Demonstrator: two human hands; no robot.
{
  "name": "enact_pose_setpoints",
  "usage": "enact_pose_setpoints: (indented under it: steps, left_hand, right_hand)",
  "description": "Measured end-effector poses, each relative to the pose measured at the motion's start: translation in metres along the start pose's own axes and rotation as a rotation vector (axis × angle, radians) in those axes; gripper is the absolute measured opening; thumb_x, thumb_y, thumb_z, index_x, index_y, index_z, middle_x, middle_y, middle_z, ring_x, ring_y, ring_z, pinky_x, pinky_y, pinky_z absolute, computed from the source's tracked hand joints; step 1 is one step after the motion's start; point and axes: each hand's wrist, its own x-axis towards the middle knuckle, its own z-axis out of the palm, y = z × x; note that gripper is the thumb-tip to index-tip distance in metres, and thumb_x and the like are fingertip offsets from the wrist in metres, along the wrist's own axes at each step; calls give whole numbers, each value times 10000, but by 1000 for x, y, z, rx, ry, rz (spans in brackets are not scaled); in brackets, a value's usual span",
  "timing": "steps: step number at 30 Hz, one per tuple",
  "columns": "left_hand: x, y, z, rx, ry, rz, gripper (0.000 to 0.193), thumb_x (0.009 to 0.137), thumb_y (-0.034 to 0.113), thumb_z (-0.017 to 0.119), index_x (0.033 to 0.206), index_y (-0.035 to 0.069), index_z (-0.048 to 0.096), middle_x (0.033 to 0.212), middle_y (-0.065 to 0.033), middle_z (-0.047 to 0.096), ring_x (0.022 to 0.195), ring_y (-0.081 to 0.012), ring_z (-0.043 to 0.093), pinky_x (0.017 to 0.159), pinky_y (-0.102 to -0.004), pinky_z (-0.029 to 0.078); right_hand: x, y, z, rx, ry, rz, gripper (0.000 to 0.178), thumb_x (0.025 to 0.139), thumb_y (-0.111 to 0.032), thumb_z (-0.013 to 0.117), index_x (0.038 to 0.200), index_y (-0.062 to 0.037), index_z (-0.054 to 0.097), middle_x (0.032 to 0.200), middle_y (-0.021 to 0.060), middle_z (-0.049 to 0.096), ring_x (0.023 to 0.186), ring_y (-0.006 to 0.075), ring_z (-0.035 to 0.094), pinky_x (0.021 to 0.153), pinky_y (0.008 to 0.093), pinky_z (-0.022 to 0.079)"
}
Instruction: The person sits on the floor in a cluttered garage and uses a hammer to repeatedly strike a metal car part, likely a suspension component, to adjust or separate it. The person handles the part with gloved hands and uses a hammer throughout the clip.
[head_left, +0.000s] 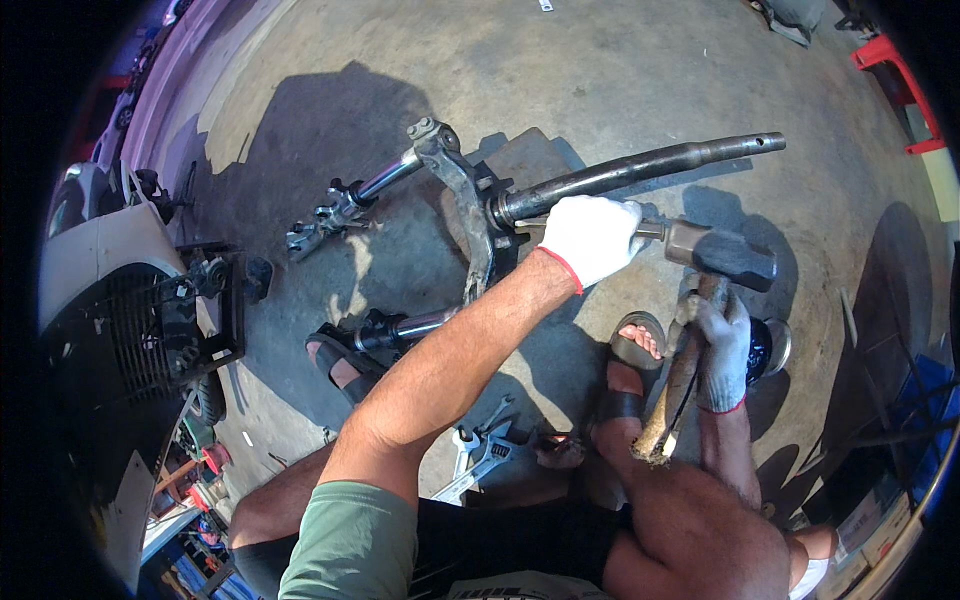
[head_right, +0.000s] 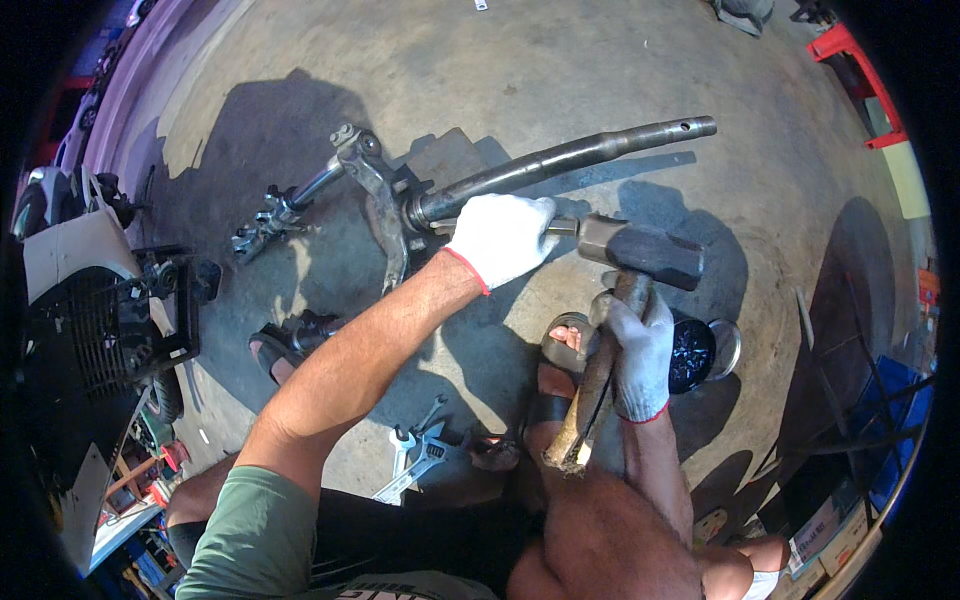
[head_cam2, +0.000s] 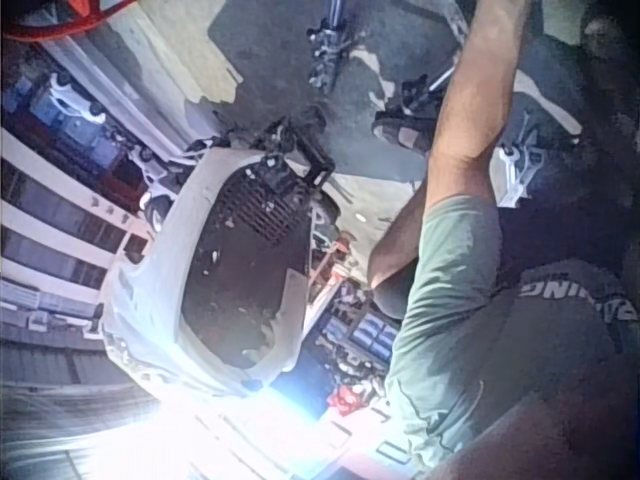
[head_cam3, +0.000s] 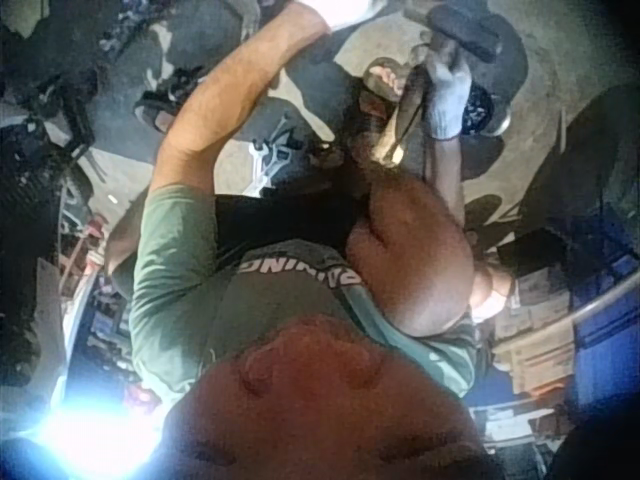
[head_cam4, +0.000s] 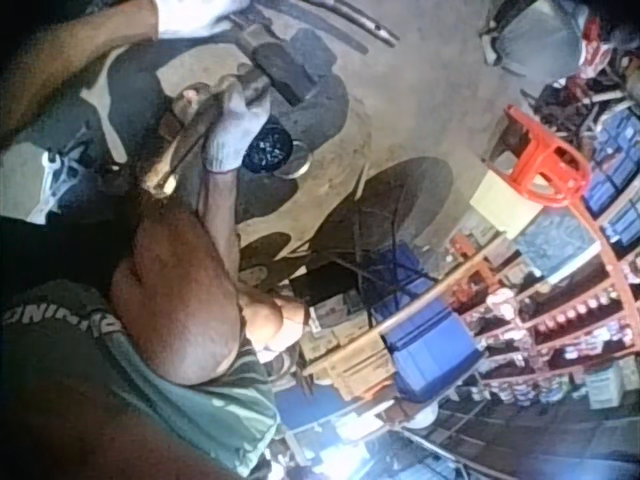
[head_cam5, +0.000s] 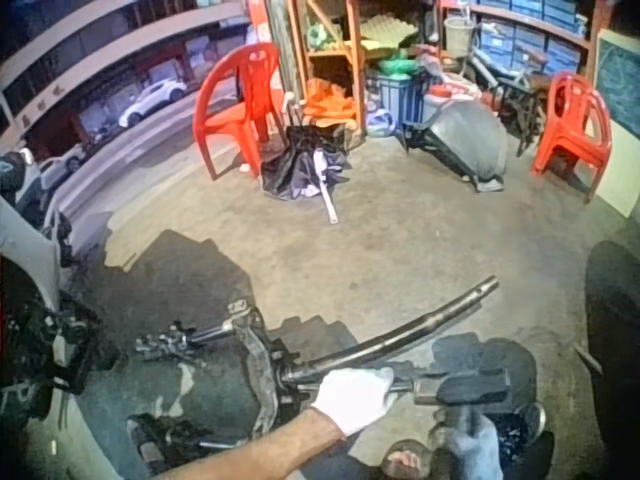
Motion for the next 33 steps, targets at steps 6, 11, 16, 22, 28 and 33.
enact_pose_setpoints:
  steps: [6, 11, 16, 22, 28, 33]
  left_hand:
    - [1, 1, -7, -33, 19, 11, 261, 863, 327, 656, 909, 73, 696, 745, -140, 692, 701, -327, 698, 616, -448, 550]
    - [1, -1, -7, -26, 20, -17, 249, 860, 316, 662, 892, 70, 686, 732, -149, 683, 689, -341, 690, 613, -455, 546]
    - [-3, -1, -6, -33, 62, 12, 238, 857, 320, 674, 925, 98, 724, 730, -121, 696, 695, -315, 702, 607, -439, 549]
    - [3, 1, -6, 3, 44, 28, 267, 861, 329, 667, 927, 73, 709, 777, -135, 706, 722, -325, 703, 622, -439, 554]
    - [-2, 1, -15, -15, 30, -24, 280, 842, 333, 686, 912, 63, 698, 738, -144, 686, 695, -332, 693, 615, -437, 551]
    - [7, 18, -45, -117, 267, -45, 262, 834, 306, 698, 898, 56, 651, 717, -155, 655, 687, -334, 681, 617, -440, 538]
  right_hand:
    - [-3, -11, -15, 216, 171, -20, 183, 894, -140, 619, 1021, -16, 577, 782, 75, 608, 567, 154, 578, 499, 274, 491]
    - [5, 5, -2, -14, -37, -36, 214, 887, -103, 627, 1071, 1, 595, 892, 50, 633, 694, 123, 594, 634, 260, 503]
    - [0, 3, -13, 4, 71, 26, 317, 888, -153, 623, 1155, 6, 561, 809, 71, 615, 546, 152, 580, 475, 273, 492]
    - [4, 2, -23, 86, 131, -50, 182, 887, -128, 625, 1031, -29, 574, 819, 45, 604, 645, 134, 575, 589, 274, 495]
    - [-3, -4, -3, 68, -83, 86, 259, 879, -93, 616, 1116, 8, 591, 874, 44, 610, 709, 119, 594, 618, 259, 503]
    - [2, 5, -9, 186, 32, 133, 209, 883, -80, 586, 1063, 26, 575, 778, 79, 603, 532, 160, 588, 476, 278, 510]
